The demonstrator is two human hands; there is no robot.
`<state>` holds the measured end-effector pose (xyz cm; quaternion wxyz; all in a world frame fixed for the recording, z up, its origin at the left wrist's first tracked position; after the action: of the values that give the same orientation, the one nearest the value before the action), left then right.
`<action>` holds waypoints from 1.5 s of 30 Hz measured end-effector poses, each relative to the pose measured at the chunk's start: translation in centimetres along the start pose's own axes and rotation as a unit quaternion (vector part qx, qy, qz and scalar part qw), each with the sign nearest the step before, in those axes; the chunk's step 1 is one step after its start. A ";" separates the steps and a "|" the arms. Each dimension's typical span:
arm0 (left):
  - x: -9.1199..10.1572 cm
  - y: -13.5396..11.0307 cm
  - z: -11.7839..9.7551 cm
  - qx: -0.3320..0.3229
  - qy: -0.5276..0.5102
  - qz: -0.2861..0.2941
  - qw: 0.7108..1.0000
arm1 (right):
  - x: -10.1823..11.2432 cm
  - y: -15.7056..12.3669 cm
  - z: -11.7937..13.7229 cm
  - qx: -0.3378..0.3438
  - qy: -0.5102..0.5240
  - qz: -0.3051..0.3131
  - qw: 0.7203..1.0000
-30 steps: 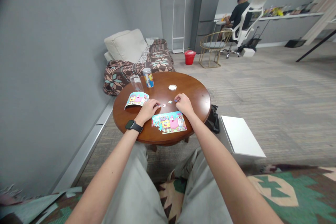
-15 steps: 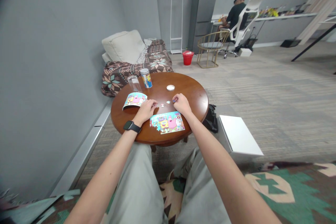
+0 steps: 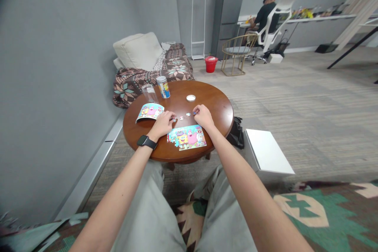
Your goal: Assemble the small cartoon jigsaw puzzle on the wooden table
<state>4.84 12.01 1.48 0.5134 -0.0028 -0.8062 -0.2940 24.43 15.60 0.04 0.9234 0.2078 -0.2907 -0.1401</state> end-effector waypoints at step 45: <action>0.7 0.3 -0.2 -0.016 -0.103 -0.032 0.994 | 0.0 -0.1 0.0 0.015 -0.010 -0.003 1.000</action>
<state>4.75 11.95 2.28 0.4180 -0.0148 -0.8497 -0.3211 24.43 15.50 0.04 0.9167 0.2214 -0.3015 -0.1408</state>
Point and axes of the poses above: each hand's wrist, its own y-axis towards the middle knuckle, its own x-axis out of the back of the hand, z = x × y, the point moved 7 cm from there along y, towards the middle knuckle, and after that the axes turned 9 degrees about -z, right-handed, at the moved point
